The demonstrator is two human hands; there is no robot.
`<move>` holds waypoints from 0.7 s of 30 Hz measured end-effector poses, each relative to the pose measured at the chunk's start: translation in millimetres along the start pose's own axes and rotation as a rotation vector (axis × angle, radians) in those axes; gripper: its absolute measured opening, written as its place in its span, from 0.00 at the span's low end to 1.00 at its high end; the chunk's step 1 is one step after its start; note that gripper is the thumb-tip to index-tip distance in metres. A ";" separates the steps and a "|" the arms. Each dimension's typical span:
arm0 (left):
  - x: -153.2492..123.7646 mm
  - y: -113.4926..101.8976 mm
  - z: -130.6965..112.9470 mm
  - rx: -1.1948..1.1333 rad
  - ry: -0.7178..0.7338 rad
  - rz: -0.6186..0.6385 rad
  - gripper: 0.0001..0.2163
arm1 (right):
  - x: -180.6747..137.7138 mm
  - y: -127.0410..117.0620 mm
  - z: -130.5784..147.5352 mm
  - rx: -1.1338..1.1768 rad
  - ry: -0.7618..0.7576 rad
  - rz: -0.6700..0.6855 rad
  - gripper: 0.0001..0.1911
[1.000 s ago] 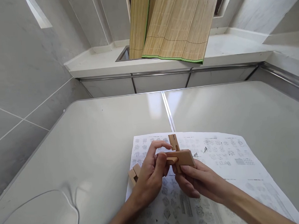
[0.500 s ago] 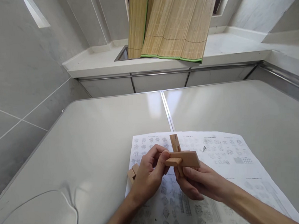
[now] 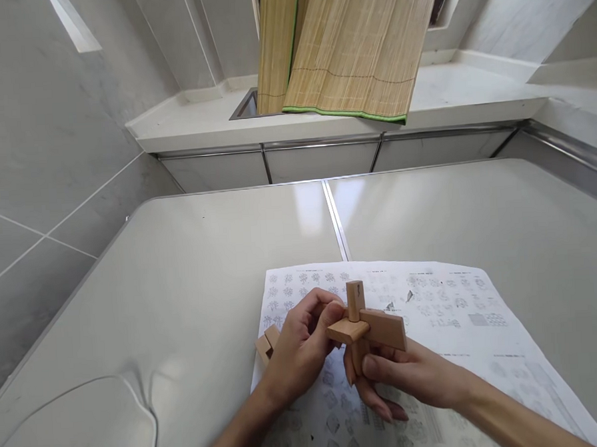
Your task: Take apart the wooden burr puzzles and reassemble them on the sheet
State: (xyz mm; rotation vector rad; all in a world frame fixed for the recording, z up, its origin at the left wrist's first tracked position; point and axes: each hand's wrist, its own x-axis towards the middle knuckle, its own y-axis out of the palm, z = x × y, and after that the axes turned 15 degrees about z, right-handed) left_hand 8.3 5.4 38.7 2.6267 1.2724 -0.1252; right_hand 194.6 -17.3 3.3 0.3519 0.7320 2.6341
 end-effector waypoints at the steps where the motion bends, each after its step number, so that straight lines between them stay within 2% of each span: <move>1: 0.2 0.0 0.1 -0.001 -0.001 0.001 0.16 | 0.0 -0.2 -0.7 -0.001 -0.002 0.001 0.19; 7: 1.3 1.0 2.5 0.030 0.004 -0.021 0.15 | -5.7 -4.1 -8.3 0.114 -0.047 -0.067 0.18; 11: 1.9 0.6 4.5 0.064 0.058 -0.120 0.15 | -4.9 -4.4 0.2 0.233 -0.170 -0.222 0.16; 14: 1.6 -0.4 4.8 0.145 0.046 -0.189 0.15 | 0.4 -4.3 9.4 0.229 -0.276 -0.514 0.14; 18: 0.8 -0.8 5.1 0.213 0.013 -0.211 0.14 | 4.0 -10.8 10.4 0.140 -0.414 -0.928 0.11; 21: 0.6 -0.1 6.0 0.233 0.040 -0.202 0.12 | -0.2 -20.8 8.4 0.076 -0.501 -1.121 0.12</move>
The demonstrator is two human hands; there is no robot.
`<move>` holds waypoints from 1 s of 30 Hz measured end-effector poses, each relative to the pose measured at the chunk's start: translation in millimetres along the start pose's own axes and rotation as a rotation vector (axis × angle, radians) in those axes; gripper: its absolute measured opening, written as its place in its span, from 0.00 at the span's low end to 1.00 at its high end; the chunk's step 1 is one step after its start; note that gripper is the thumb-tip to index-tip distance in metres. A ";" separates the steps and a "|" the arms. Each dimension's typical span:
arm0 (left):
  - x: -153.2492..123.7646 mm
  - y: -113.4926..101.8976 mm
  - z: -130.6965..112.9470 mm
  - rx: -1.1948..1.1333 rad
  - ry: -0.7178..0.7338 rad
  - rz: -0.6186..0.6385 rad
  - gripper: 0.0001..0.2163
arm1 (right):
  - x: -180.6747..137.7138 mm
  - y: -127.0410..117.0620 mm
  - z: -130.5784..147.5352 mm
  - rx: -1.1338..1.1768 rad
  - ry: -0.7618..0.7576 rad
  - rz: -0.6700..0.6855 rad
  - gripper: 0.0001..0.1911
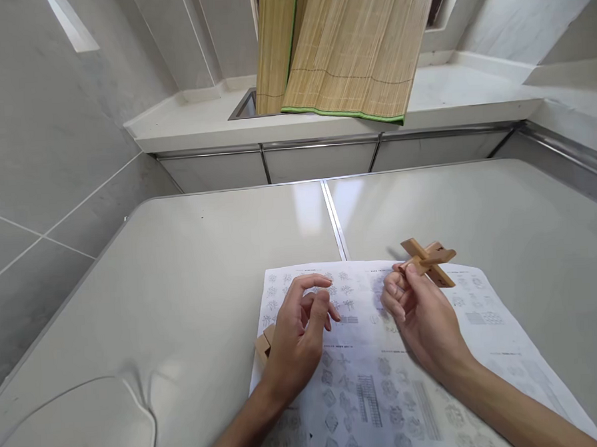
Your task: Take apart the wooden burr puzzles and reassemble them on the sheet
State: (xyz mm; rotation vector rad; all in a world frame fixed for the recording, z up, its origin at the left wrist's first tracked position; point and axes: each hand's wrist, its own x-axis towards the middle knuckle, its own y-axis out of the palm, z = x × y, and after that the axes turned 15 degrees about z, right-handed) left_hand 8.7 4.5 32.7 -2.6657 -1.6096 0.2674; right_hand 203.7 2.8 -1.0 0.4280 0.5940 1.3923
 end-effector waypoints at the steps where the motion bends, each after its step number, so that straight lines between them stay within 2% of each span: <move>1: -0.1 0.3 0.1 -0.001 0.015 0.000 0.11 | 2.6 -3.4 0.6 0.001 -0.030 -0.023 0.12; 8: -0.1 1.1 -1.6 0.002 0.045 -0.016 0.08 | 18.9 -18.0 13.5 0.048 -0.141 -0.121 0.10; 25: -1.3 0.9 -0.9 0.043 0.038 0.014 0.07 | 33.9 -30.2 27.5 0.209 -0.102 -0.242 0.24; 28: -1.2 0.8 -2.7 0.062 0.022 0.021 0.07 | 32.2 -27.9 26.2 0.196 -0.113 -0.239 0.23; 30: -1.5 0.6 -3.8 0.077 0.003 0.029 0.08 | 30.0 -26.3 23.7 0.177 -0.132 -0.212 0.18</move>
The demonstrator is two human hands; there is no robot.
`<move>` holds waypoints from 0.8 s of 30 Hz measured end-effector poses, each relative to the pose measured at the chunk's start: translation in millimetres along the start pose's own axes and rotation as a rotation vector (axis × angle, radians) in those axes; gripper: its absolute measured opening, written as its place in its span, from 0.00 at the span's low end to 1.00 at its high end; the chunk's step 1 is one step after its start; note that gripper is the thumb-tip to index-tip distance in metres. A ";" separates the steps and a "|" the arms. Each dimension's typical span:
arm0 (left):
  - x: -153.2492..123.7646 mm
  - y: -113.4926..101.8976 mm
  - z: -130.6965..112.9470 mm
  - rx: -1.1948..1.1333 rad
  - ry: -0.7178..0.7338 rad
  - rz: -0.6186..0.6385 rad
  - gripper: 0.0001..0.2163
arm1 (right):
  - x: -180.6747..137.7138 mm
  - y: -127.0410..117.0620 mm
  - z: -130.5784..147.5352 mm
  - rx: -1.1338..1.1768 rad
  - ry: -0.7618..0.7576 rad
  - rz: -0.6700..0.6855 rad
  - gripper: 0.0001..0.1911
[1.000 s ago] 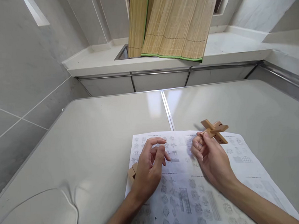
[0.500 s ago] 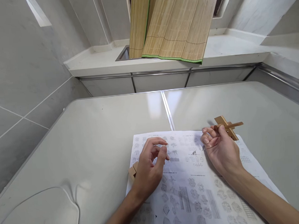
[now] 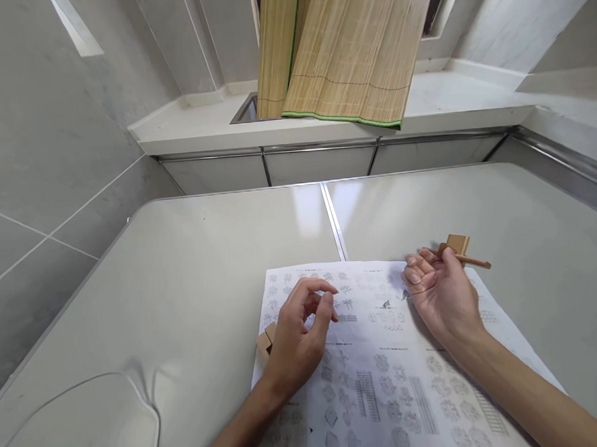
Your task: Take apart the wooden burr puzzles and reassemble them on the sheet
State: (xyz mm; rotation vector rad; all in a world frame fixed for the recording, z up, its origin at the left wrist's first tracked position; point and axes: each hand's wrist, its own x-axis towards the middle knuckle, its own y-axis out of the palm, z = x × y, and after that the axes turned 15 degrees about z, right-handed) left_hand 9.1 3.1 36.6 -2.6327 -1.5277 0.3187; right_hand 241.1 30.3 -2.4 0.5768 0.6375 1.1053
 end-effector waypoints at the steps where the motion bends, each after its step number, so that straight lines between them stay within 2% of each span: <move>1: -0.2 -0.2 -0.3 0.007 -0.010 0.006 0.08 | -1.7 0.3 -1.4 -0.010 -0.004 0.024 0.15; 4: -0.6 -0.7 -0.3 0.011 -0.022 0.028 0.09 | -8.1 1.4 -5.8 -0.051 0.049 0.117 0.10; 8: -1.1 -0.8 0.9 -0.003 -0.020 0.047 0.09 | -16.7 4.7 -10.7 -0.158 0.158 0.186 0.12; 12: -1.7 -0.4 0.4 0.013 -0.032 0.061 0.12 | -21.7 9.4 -12.7 -0.324 0.180 0.237 0.13; 16: -2.1 -3.1 -2.6 0.051 -0.001 0.094 0.13 | -22.3 12.3 -11.9 -0.379 0.194 0.257 0.14; 21: -2.8 -18.6 -8.7 0.008 0.052 0.256 0.17 | -20.8 11.0 -11.8 -0.376 0.201 0.265 0.13; 24: -1.7 -31.5 -13.8 0.014 0.084 0.247 0.18 | -20.7 10.4 -11.7 -0.374 0.207 0.270 0.13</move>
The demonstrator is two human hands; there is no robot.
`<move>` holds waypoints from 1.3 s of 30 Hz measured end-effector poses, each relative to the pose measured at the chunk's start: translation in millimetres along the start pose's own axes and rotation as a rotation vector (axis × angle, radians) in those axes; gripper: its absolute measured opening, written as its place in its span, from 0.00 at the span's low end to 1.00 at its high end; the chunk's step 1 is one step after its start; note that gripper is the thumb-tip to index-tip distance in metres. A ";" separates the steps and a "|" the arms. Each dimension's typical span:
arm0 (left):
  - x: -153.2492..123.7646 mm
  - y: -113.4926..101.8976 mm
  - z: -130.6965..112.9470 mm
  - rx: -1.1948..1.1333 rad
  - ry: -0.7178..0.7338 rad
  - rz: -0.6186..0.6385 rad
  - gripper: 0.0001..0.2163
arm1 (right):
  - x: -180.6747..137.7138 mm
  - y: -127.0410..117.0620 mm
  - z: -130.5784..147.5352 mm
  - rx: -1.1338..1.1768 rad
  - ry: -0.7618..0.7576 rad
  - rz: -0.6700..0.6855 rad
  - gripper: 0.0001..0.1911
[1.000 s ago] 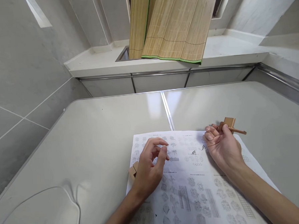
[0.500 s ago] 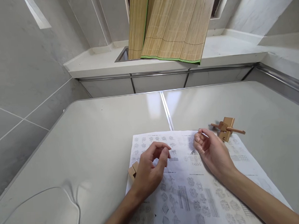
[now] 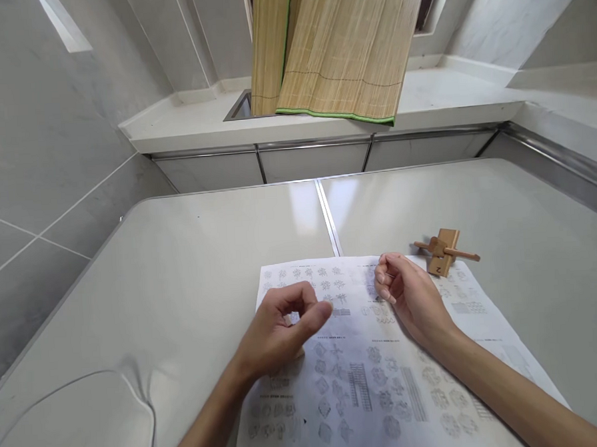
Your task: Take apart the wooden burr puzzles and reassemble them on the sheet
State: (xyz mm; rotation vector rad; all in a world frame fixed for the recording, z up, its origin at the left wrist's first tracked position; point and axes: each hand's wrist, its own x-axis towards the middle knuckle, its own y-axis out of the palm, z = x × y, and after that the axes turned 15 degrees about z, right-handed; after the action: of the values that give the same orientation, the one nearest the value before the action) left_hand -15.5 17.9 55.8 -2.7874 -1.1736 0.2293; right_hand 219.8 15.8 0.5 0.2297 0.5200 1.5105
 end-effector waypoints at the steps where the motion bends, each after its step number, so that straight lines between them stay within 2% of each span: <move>1: -0.3 -4.1 -1.8 0.017 -0.004 -0.018 0.18 | -0.1 0.0 0.2 0.000 0.001 0.001 0.13; 6: -2.5 -21.8 -5.3 0.290 -0.095 -0.182 0.18 | -0.3 0.2 0.7 -0.001 -0.005 0.014 0.12; 10: -7.3 -34.5 6.9 0.553 -0.145 -0.326 0.18 | -0.3 -0.2 -0.8 -0.014 -0.007 0.024 0.11; 17: -19.8 -41.7 26.4 0.665 -0.222 -0.449 0.18 | -0.7 -0.3 -2.2 -0.076 0.010 0.040 0.13; 19: -25.2 -39.9 26.3 0.654 -0.249 -0.450 0.16 | -1.2 0.1 -2.4 -0.097 0.012 0.051 0.15; 22: -37.3 -34.3 25.6 0.633 -0.309 -0.361 0.12 | -2.6 1.7 -3.2 -0.132 0.006 0.073 0.17; 26: -59.4 -21.1 28.4 0.693 -0.367 -0.313 0.17 | -6.4 5.7 -5.1 -0.212 0.000 0.109 0.18; 32: -86.6 1.0 43.3 0.821 -0.325 -0.347 0.32 | -12.5 10.1 -6.9 -0.425 0.003 0.165 0.20; 39: -94.5 17.5 55.8 0.833 -0.305 -0.455 0.28 | -13.2 8.6 -12.5 -0.592 -0.012 0.292 0.19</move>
State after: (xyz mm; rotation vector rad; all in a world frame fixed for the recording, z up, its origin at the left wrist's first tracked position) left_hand -78.5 -59.7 7.3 -1.7640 -1.3243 0.8789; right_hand 206.8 1.2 -4.0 -0.1550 0.0112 1.8761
